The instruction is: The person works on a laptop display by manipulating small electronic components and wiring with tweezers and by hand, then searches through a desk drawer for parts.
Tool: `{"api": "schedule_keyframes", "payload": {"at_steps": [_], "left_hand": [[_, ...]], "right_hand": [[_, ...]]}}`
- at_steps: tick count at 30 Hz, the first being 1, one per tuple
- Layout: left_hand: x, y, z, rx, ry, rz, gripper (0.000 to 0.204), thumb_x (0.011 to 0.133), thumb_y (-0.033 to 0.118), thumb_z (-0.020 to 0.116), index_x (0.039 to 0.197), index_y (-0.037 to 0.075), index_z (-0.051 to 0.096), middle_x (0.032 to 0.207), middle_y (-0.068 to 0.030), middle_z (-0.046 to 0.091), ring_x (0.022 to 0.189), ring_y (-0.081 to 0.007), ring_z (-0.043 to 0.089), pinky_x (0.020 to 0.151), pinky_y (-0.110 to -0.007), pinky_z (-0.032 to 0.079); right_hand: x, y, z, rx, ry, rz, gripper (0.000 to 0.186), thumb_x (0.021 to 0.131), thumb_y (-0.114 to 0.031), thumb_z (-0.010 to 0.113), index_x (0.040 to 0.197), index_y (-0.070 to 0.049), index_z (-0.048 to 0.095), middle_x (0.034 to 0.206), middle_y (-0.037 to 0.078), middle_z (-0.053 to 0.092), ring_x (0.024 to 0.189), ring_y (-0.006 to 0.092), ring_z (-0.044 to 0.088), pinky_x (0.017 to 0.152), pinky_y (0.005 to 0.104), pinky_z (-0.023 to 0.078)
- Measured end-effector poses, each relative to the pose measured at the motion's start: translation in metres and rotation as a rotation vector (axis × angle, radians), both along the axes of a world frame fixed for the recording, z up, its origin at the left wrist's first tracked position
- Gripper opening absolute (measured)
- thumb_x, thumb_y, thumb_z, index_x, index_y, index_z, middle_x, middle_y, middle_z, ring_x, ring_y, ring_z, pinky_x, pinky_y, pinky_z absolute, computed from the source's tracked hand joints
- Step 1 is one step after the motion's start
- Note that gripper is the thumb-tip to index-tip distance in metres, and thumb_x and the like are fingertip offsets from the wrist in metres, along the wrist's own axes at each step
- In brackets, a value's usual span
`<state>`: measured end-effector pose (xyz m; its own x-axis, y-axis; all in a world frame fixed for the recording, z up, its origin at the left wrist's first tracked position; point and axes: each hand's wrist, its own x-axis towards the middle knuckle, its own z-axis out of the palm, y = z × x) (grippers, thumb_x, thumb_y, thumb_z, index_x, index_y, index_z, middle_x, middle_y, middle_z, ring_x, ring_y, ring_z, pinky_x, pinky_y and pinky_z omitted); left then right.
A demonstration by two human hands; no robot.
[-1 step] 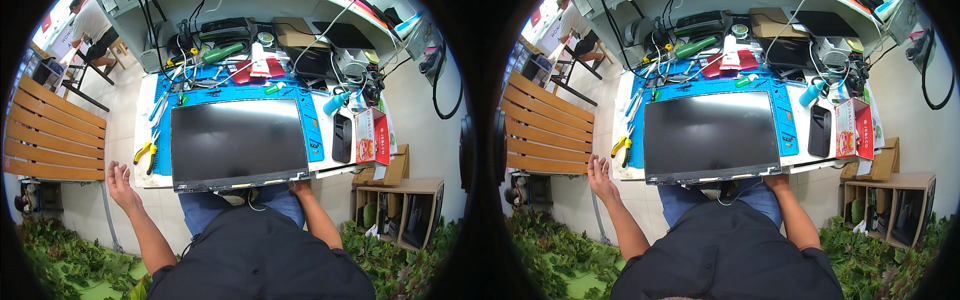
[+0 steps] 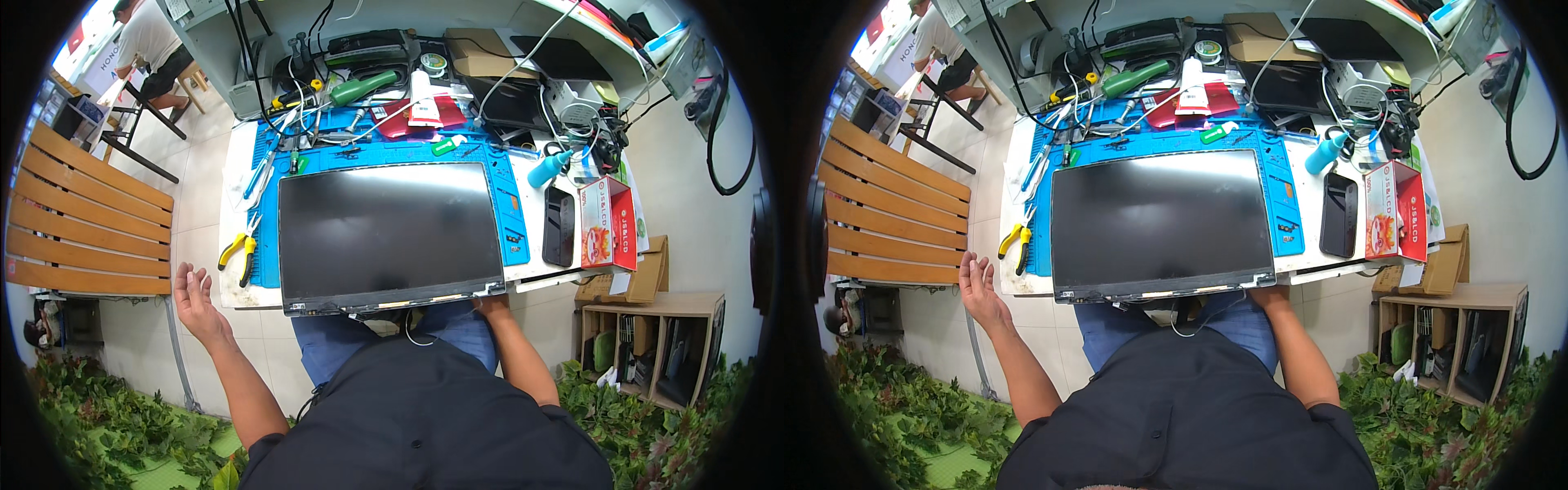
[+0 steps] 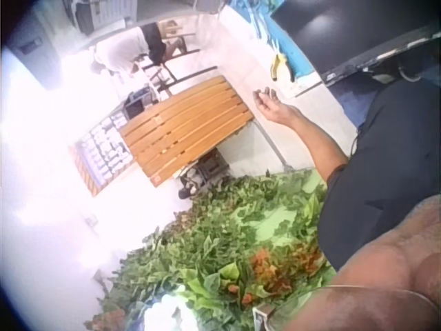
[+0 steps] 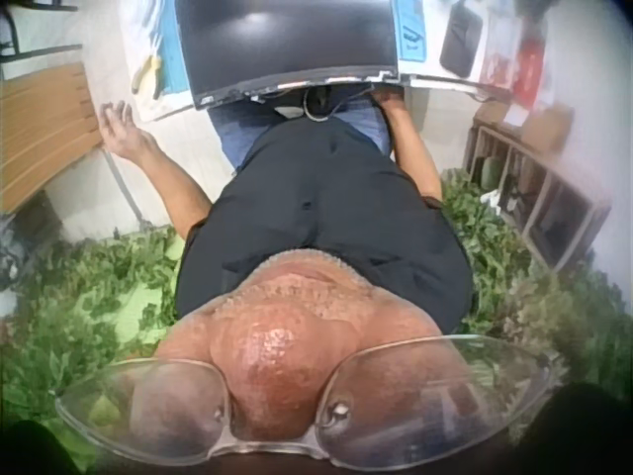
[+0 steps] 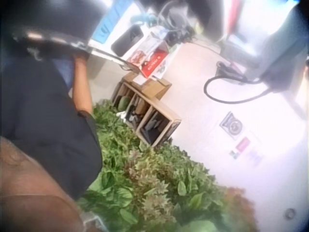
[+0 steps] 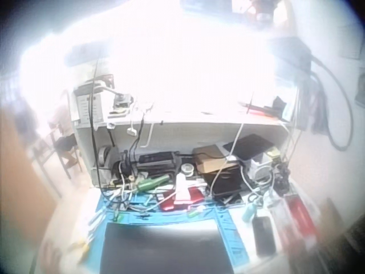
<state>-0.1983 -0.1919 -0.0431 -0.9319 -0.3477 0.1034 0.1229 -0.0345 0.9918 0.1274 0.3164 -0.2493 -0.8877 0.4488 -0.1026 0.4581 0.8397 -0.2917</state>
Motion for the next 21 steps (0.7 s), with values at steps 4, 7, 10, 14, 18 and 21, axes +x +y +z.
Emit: {"api": "schedule_keyframes", "payload": {"at_steps": [4,7,10,14,18,21], "left_hand": [[-0.004,0.002,0.002,-0.042,0.114,0.046,0.030,0.117,0.013,0.065,0.143,-0.001,0.069,0.136,-0.0141,0.074,0.116,-0.0195,0.073,0.103,-0.036,0.059],[0.008,-0.019,0.004,-0.119,0.230,-0.166,0.023,0.109,0.007,0.069,0.129,-0.001,0.075,0.121,-0.0150,0.078,0.108,-0.0212,0.075,0.099,-0.038,0.060],[0.041,-0.025,0.053,-0.350,0.180,-0.877,0.022,0.097,0.005,0.073,0.117,-0.003,0.079,0.109,-0.0166,0.079,0.101,-0.0257,0.076,0.097,-0.039,0.060],[0.092,0.042,0.071,-0.683,-0.076,-1.280,0.032,0.095,0.014,0.081,0.123,0.000,0.082,0.115,-0.0195,0.083,0.108,-0.0342,0.079,0.099,-0.043,0.061],[0.123,0.089,0.016,-0.766,0.048,-1.250,0.044,0.099,0.028,0.083,0.138,0.007,0.079,0.114,-0.0246,0.082,0.111,-0.0420,0.078,0.100,-0.048,0.061],[0.137,0.130,0.027,-1.157,0.028,-1.361,0.055,0.104,0.036,0.078,0.151,0.008,0.071,0.111,-0.0271,0.080,0.108,-0.0446,0.078,0.098,-0.052,0.061]], "right_hand": [[-0.010,0.021,-0.001,0.094,0.035,0.082,0.051,0.106,-0.041,0.066,0.145,-0.009,0.074,0.152,0.020,0.071,0.144,0.0430,0.062,0.123,0.0559,0.048],[-0.010,0.021,0.006,0.023,-0.054,0.129,0.050,0.106,-0.040,0.066,0.144,-0.009,0.075,0.151,0.020,0.071,0.143,0.0429,0.063,0.122,0.0557,0.048],[0.004,-0.002,0.027,-0.098,-0.126,0.082,0.049,0.106,-0.039,0.066,0.143,-0.009,0.076,0.150,0.021,0.072,0.142,0.0428,0.064,0.122,0.0556,0.048],[0.016,-0.054,0.082,-0.106,-0.071,0.022,0.044,0.105,-0.039,0.070,0.135,-0.006,0.078,0.138,0.024,0.076,0.131,0.0443,0.070,0.115,0.0559,0.054],[0.018,-0.059,0.133,-0.139,-0.044,-0.004,0.042,0.105,-0.040,0.073,0.124,-0.003,0.080,0.118,0.025,0.080,0.115,0.0456,0.075,0.103,0.0570,0.059],[0.008,-0.050,0.163,-0.227,-0.062,-0.037,0.041,0.105,-0.041,0.074,0.115,-0.002,0.081,0.103,0.026,0.081,0.100,0.0477,0.078,0.094,0.0587,0.061]]}}
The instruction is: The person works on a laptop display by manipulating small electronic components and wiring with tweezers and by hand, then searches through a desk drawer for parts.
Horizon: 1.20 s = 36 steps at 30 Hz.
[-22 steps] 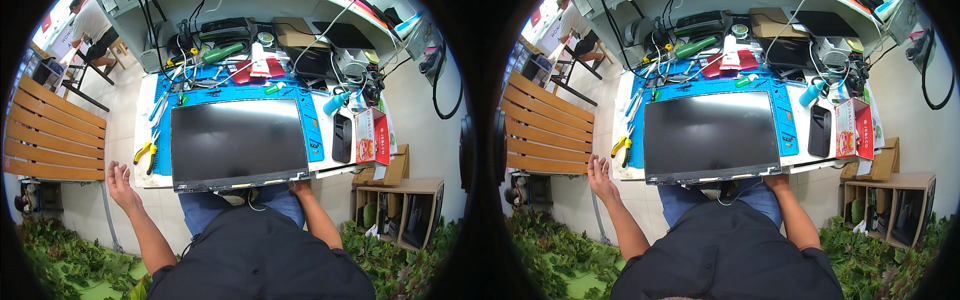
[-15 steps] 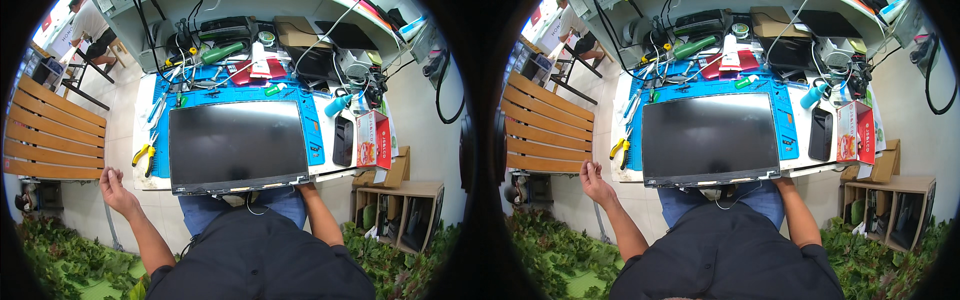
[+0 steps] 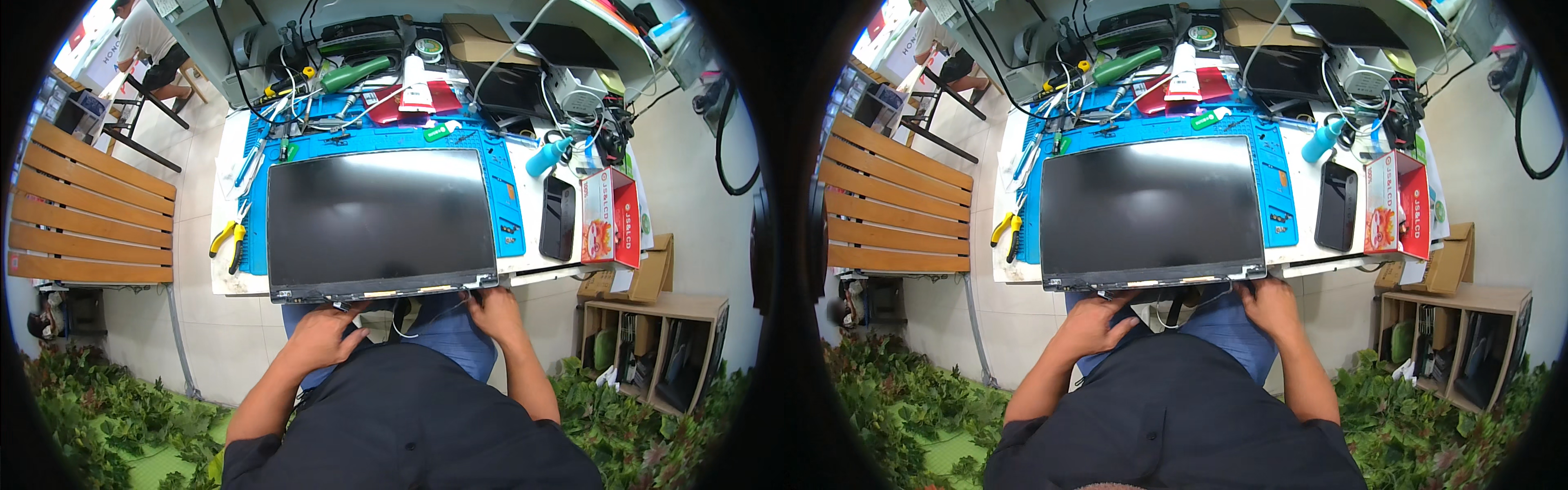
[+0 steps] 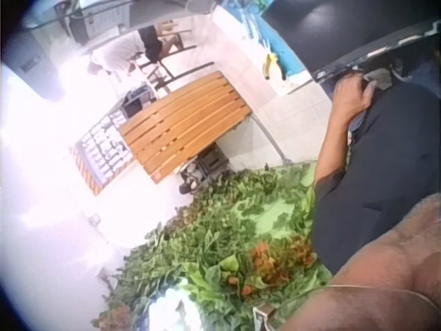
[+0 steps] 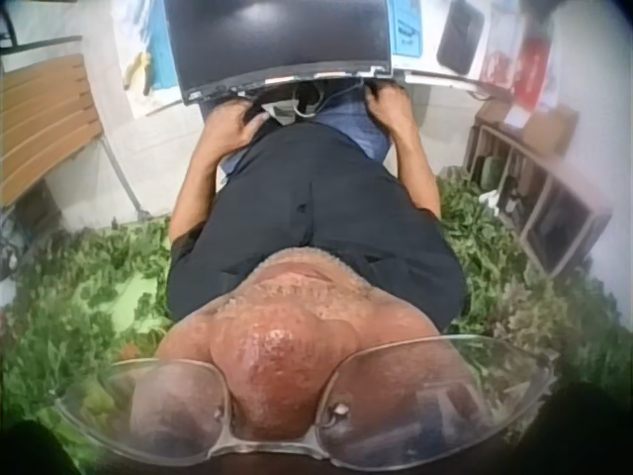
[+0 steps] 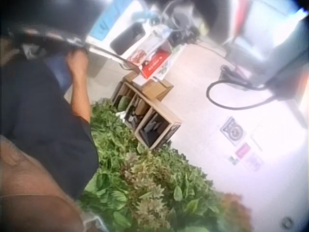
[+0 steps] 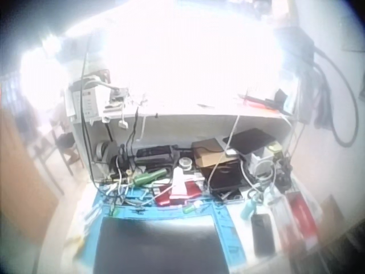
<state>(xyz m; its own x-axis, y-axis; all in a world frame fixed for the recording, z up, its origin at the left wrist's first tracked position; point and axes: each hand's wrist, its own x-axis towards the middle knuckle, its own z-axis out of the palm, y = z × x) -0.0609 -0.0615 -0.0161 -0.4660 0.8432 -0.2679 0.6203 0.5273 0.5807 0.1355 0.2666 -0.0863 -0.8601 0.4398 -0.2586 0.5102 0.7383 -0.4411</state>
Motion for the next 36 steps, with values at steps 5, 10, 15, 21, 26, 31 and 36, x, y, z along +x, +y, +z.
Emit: {"api": "schedule_keyframes", "payload": {"at_steps": [5,10,15,21,26,31,36], "left_hand": [[0.008,0.020,-0.005,-0.074,0.103,0.058,0.053,0.105,0.031,0.074,0.154,0.012,0.069,0.102,-0.0270,0.080,0.095,-0.0468,0.078,0.092,-0.055,0.063],[0.017,0.024,-0.021,0.184,0.341,0.096,0.041,0.101,0.026,0.077,0.139,0.012,0.078,0.085,-0.0211,0.079,0.080,-0.0461,0.077,0.079,-0.055,0.064],[0.030,0.025,-0.016,0.089,0.256,0.137,0.031,0.104,0.030,0.075,0.123,0.007,0.083,0.103,-0.0229,0.081,0.096,-0.0444,0.077,0.087,-0.055,0.061],[0.081,-0.015,0.017,-0.020,-0.047,0.018,0.065,0.114,0.057,0.058,0.140,-0.001,0.074,0.127,-0.0294,0.078,0.120,-0.0503,0.072,0.105,-0.056,0.055],[0.109,-0.049,0.025,-0.035,-0.246,-0.117,0.081,0.115,0.066,0.048,0.150,-0.004,0.068,0.140,-0.0326,0.073,0.132,-0.0521,0.068,0.114,-0.055,0.052],[0.132,-0.068,0.038,-0.108,-0.361,-0.192,0.081,0.115,0.066,0.045,0.160,0.000,0.060,0.143,-0.0324,0.072,0.136,-0.0535,0.066,0.117,-0.055,0.050],[0.149,-0.086,0.038,-0.156,-0.487,-0.242,0.091,0.113,0.075,0.044,0.166,0.002,0.054,0.151,-0.0325,0.068,0.141,-0.0516,0.064,0.119,-0.053,0.050]], "right_hand": [[-0.009,0.007,0.016,0.029,-0.002,0.067,0.038,0.106,-0.039,0.073,0.116,-0.004,0.082,0.097,0.025,0.081,0.094,0.0473,0.078,0.088,0.0580,0.062],[0.014,-0.002,0.011,-0.060,0.476,-0.033,0.025,0.101,-0.019,0.081,0.117,0.000,0.083,0.094,0.022,0.081,0.084,0.0402,0.080,0.081,0.0485,0.062],[0.025,-0.033,0.022,-0.113,0.766,-0.127,0.014,0.102,0.000,0.076,0.115,0.003,0.080,0.107,0.019,0.081,0.090,0.0342,0.080,0.080,0.0409,0.062],[0.057,-0.059,0.062,0.162,0.954,-0.026,0.018,0.096,0.005,0.076,0.113,0.000,0.080,0.108,0.016,0.079,0.097,0.0356,0.074,0.088,0.0443,0.060],[0.079,-0.088,0.073,0.106,0.778,0.179,0.011,0.093,0.004,0.079,0.102,-0.002,0.079,0.097,0.011,0.080,0.088,0.0307,0.071,0.085,0.0426,0.056],[0.107,-0.109,0.062,0.015,0.784,0.098,0.009,0.089,-0.004,0.086,0.087,-0.004,0.077,0.077,0.008,0.072,0.068,0.0276,0.065,0.064,0.0395,0.051],[0.129,-0.125,0.058,-0.022,0.733,0.079,0.013,0.088,-0.004,0.085,0.080,-0.004,0.075,0.070,0.007,0.068,0.061,0.0250,0.062,0.058,0.0387,0.048]]}}
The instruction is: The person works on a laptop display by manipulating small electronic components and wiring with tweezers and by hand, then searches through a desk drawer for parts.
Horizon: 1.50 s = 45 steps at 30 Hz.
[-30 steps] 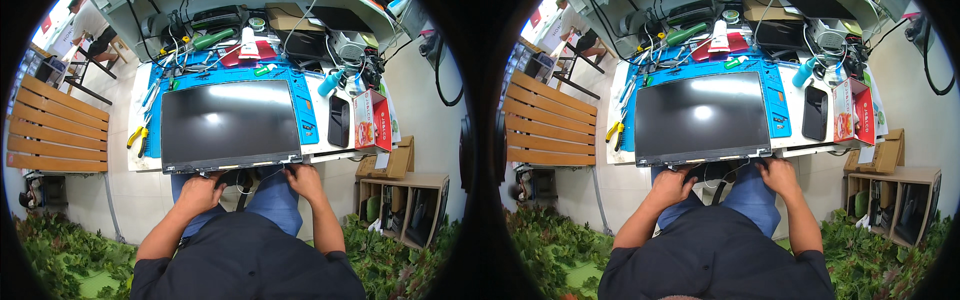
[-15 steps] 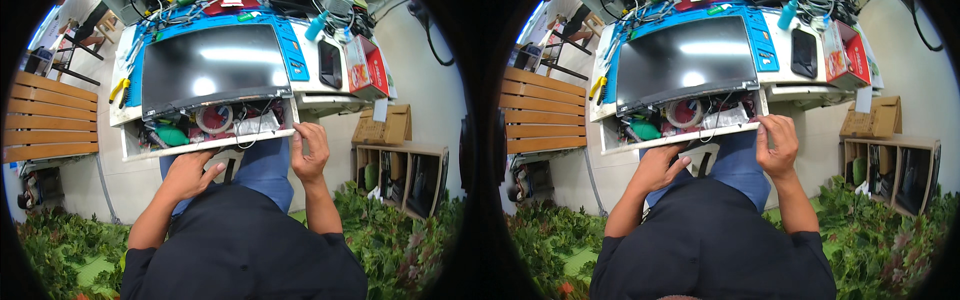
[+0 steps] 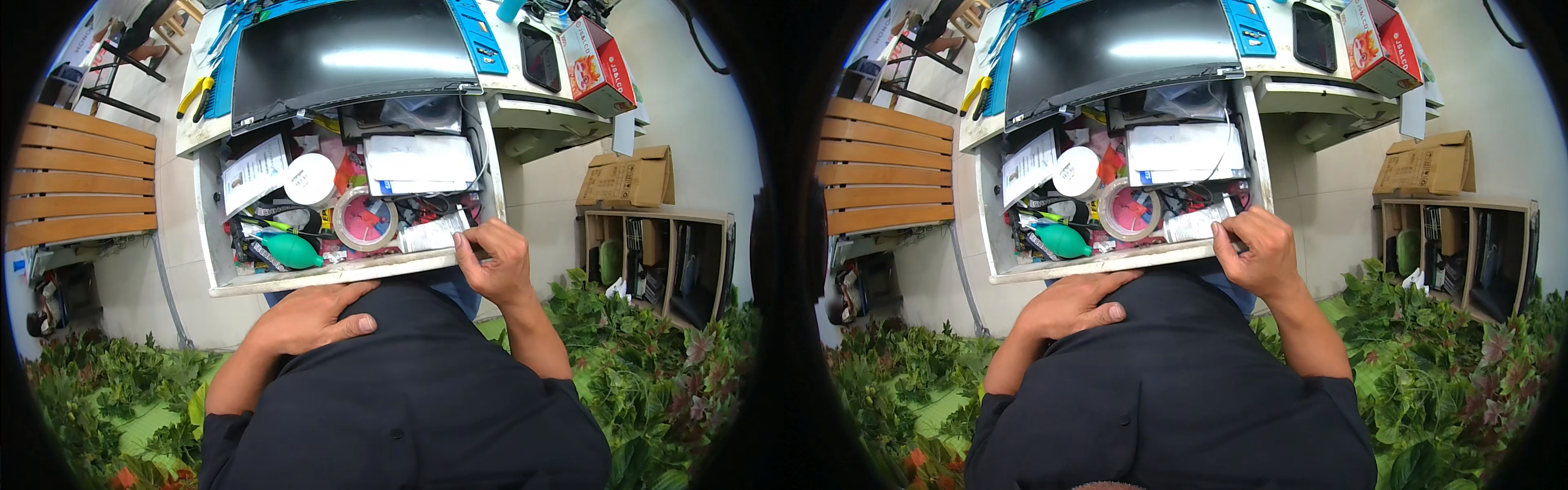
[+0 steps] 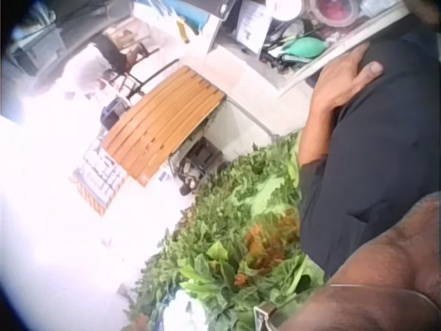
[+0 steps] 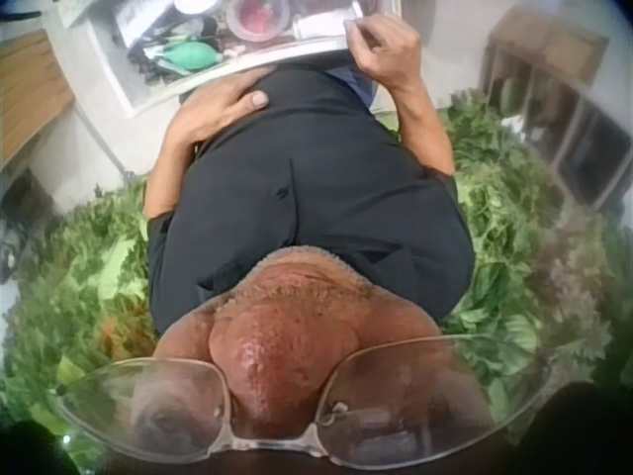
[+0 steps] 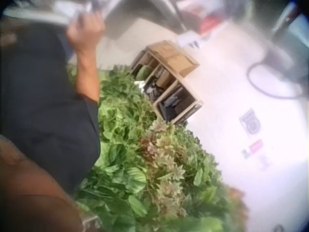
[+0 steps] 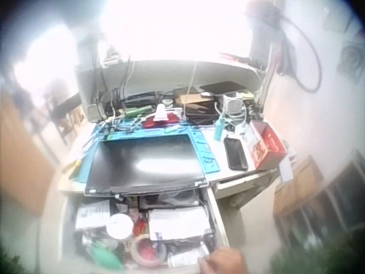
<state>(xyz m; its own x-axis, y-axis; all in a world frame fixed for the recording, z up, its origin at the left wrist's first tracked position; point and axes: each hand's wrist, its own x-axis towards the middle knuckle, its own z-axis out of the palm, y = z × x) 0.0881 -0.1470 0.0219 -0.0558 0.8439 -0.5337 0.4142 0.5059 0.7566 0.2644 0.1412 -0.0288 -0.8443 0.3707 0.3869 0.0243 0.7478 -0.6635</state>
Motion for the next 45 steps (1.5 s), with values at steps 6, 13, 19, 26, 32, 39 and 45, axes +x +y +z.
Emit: {"api": "schedule_keyframes", "payload": {"at_steps": [6,13,19,26,32,39,45], "left_hand": [[0.010,-0.010,0.003,-0.021,-0.029,-0.006,0.098,0.112,0.079,0.045,0.170,0.000,0.048,0.145,-0.0355,0.070,0.140,-0.0505,0.065,0.119,-0.053,0.049],[-0.043,-0.013,0.034,0.167,0.185,0.044,0.067,0.101,0.041,0.082,0.155,0.007,0.064,0.134,-0.0263,0.077,0.127,-0.0424,0.075,0.109,-0.047,0.059],[-0.097,0.022,-0.020,0.344,0.852,0.059,0.092,0.081,0.030,0.099,0.163,0.017,0.059,0.161,-0.0160,0.062,0.144,-0.0390,0.062,0.120,-0.051,0.049],[-0.113,0.029,-0.019,0.267,0.887,-0.030,0.089,0.067,0.025,0.098,0.151,0.023,0.071,0.143,-0.0126,0.070,0.134,-0.0351,0.067,0.120,-0.050,0.048],[-0.133,0.003,-0.003,0.428,0.780,-0.030,0.085,0.063,0.010,0.094,0.145,0.025,0.076,0.147,-0.0095,0.070,0.137,-0.0367,0.065,0.123,-0.050,0.048],[-0.155,0.004,0.009,0.508,0.900,0.055,0.088,0.068,0.007,0.095,0.151,0.026,0.072,0.149,-0.0099,0.069,0.138,-0.0372,0.065,0.119,-0.049,0.055],[-0.167,-0.003,0.005,0.585,0.762,0.179,0.080,0.073,0.014,0.098,0.149,0.018,0.074,0.150,-0.0145,0.072,0.138,-0.0376,0.069,0.120,-0.049,0.054]], "right_hand": [[0.013,-0.009,0.002,-0.024,-0.063,-0.003,0.015,0.088,-0.005,0.085,0.078,-0.004,0.074,0.070,0.008,0.069,0.062,0.0271,0.065,0.059,0.0395,0.051],[-0.008,-0.006,0.025,0.162,0.010,0.222,0.014,0.088,-0.005,0.084,0.100,-0.004,0.077,0.095,0.009,0.075,0.087,0.0306,0.071,0.077,0.0404,0.056],[-0.073,-0.007,0.026,0.631,-0.118,0.385,0.045,0.085,-0.012,0.084,0.129,-0.005,0.072,0.126,0.012,0.070,0.122,0.0325,0.066,0.109,0.0476,0.048],[-0.086,0.018,-0.002,0.589,-0.194,0.347,0.041,0.074,-0.015,0.094,0.107,-0.011,0.071,0.101,0.006,0.070,0.095,0.0275,0.071,0.090,0.0427,0.053],[-0.098,0.045,0.023,0.449,-0.032,0.229,0.032,0.081,-0.014,0.090,0.107,-0.009,0.072,0.099,0.009,0.073,0.080,0.0352,0.074,0.072,0.0472,0.059],[-0.102,0.053,0.030,0.358,-0.133,0.237,0.036,0.081,-0.013,0.090,0.113,-0.008,0.076,0.106,0.010,0.076,0.085,0.0375,0.076,0.075,0.0476,0.061],[-0.093,0.050,0.027,0.384,-0.085,0.220,0.042,0.077,-0.010,0.092,0.115,-0.009,0.076,0.104,0.008,0.075,0.083,0.0335,0.075,0.074,0.0449,0.061]]}}
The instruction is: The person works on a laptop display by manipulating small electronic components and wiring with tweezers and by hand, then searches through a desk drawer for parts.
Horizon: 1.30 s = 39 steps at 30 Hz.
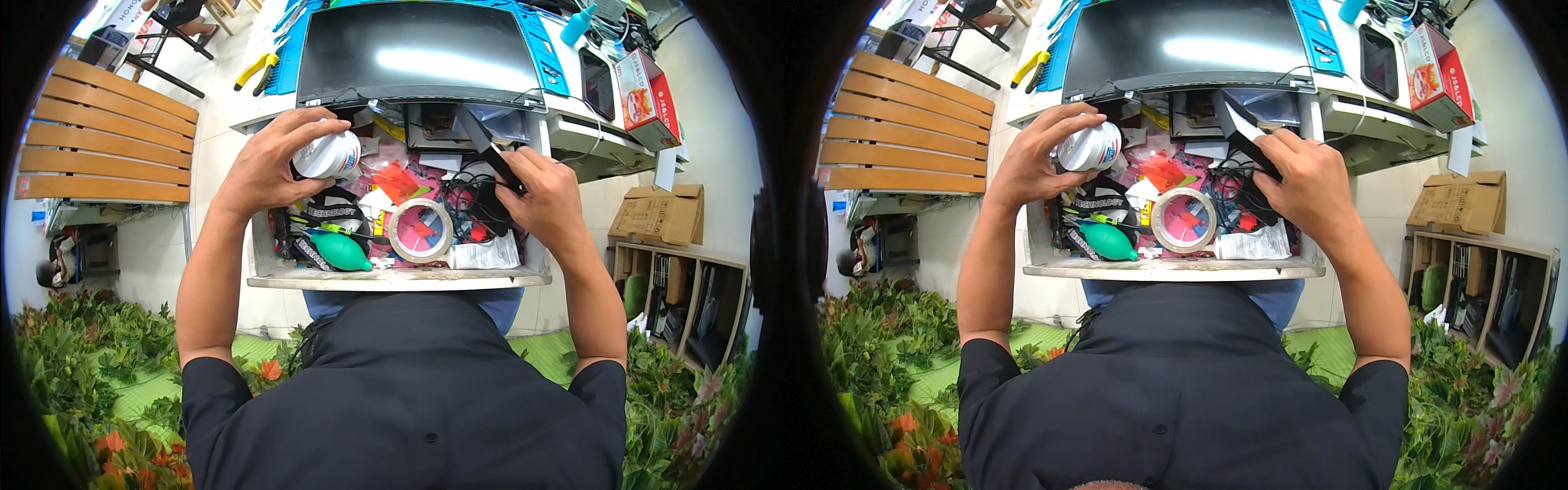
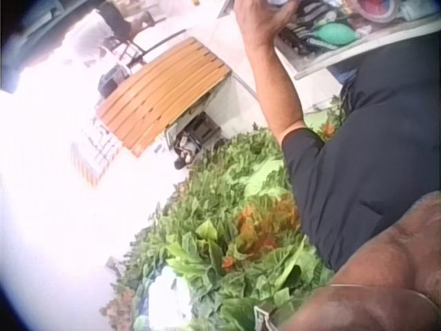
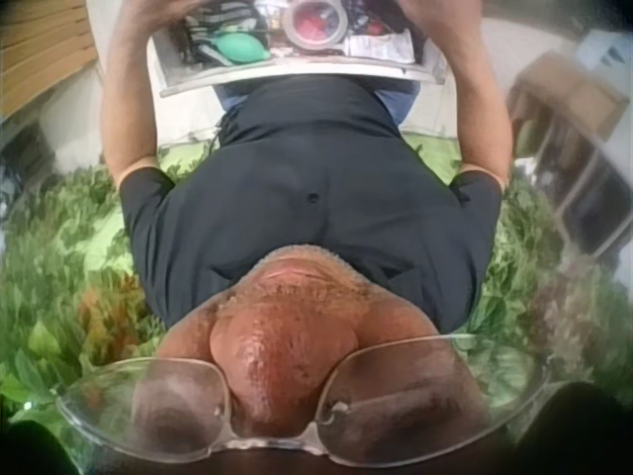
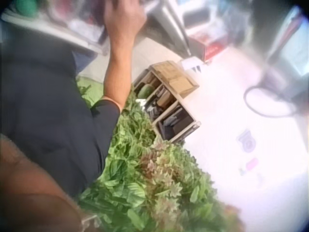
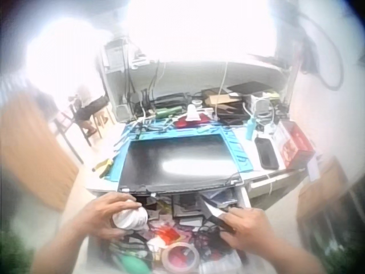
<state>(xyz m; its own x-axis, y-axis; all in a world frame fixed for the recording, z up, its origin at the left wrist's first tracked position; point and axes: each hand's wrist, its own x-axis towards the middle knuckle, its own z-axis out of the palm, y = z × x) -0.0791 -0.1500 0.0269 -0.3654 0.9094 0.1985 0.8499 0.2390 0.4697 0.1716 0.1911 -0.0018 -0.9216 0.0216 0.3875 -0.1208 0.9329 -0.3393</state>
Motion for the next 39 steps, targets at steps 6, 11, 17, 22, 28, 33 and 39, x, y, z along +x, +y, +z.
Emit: {"api": "schedule_keyframes", "payload": {"at_steps": [6,11,17,22,28,33,39], "left_hand": [[-0.002,0.000,0.001,0.023,-0.008,0.006,0.082,0.072,0.017,0.099,0.149,0.015,0.074,0.150,-0.0154,0.072,0.140,-0.0379,0.069,0.120,-0.049,0.054],[-0.015,-0.010,-0.002,0.160,-0.161,-0.010,0.083,0.073,0.021,0.103,0.149,0.008,0.073,0.149,-0.0159,0.074,0.141,-0.0330,0.069,0.124,-0.046,0.050],[-0.019,-0.015,0.003,0.142,-0.308,-0.038,0.086,0.070,0.025,0.103,0.147,0.003,0.073,0.145,-0.0169,0.076,0.139,-0.0302,0.070,0.122,-0.045,0.051],[0.014,-0.005,0.016,-0.096,-0.105,-0.232,0.081,0.068,0.026,0.105,0.143,0.015,0.077,0.140,-0.0141,0.077,0.133,-0.0367,0.071,0.124,-0.055,0.047],[0.048,0.010,-0.021,-0.266,0.080,-0.115,0.085,0.075,0.025,0.103,0.152,0.020,0.070,0.153,-0.0140,0.067,0.140,-0.0401,0.065,0.122,-0.051,0.051],[0.052,0.039,-0.012,-0.124,-0.152,-0.053,0.077,0.087,0.035,0.096,0.155,0.015,0.068,0.153,-0.0180,0.068,0.139,-0.0402,0.067,0.116,-0.048,0.055],[0.031,0.121,-0.046,-0.377,-0.427,0.356,0.064,0.103,0.046,0.078,0.133,-0.011,0.071,0.109,-0.0299,0.082,0.108,-0.0504,0.078,0.098,-0.051,0.062]], "right_hand": [[-0.002,-0.011,-0.003,0.133,-0.001,0.053,0.040,0.074,-0.010,0.092,0.109,-0.011,0.072,0.090,0.006,0.066,0.079,0.0295,0.070,0.070,0.0442,0.056],[-0.001,-0.025,-0.013,0.225,-0.074,0.154,0.033,0.077,-0.011,0.089,0.102,-0.011,0.068,0.090,0.005,0.065,0.080,0.0248,0.070,0.074,0.0410,0.053],[0.008,-0.042,-0.002,0.260,-0.381,0.123,0.034,0.085,-0.013,0.083,0.115,-0.006,0.071,0.103,0.011,0.069,0.106,0.0325,0.070,0.099,0.0504,0.053],[0.021,-0.049,0.041,0.206,-0.535,0.172,0.058,0.096,-0.026,0.085,0.145,-0.002,0.065,0.134,0.016,0.068,0.129,0.0356,0.063,0.126,0.0632,0.040],[0.026,-0.045,0.058,-0.051,-0.246,0.239,0.033,0.090,-0.015,0.090,0.116,-0.003,0.074,0.112,0.012,0.075,0.105,0.0320,0.069,0.104,0.0532,0.053],[0.033,-0.003,0.035,-0.275,0.000,-0.162,0.012,0.094,-0.003,0.082,0.103,0.000,0.075,0.098,0.014,0.075,0.094,0.0354,0.070,0.089,0.0487,0.055],[0.001,0.027,-0.002,-0.117,0.033,-0.222,0.029,0.102,-0.003,0.070,0.131,0.003,0.072,0.129,0.025,0.075,0.124,0.0436,0.070,0.107,0.0513,0.056]]}}
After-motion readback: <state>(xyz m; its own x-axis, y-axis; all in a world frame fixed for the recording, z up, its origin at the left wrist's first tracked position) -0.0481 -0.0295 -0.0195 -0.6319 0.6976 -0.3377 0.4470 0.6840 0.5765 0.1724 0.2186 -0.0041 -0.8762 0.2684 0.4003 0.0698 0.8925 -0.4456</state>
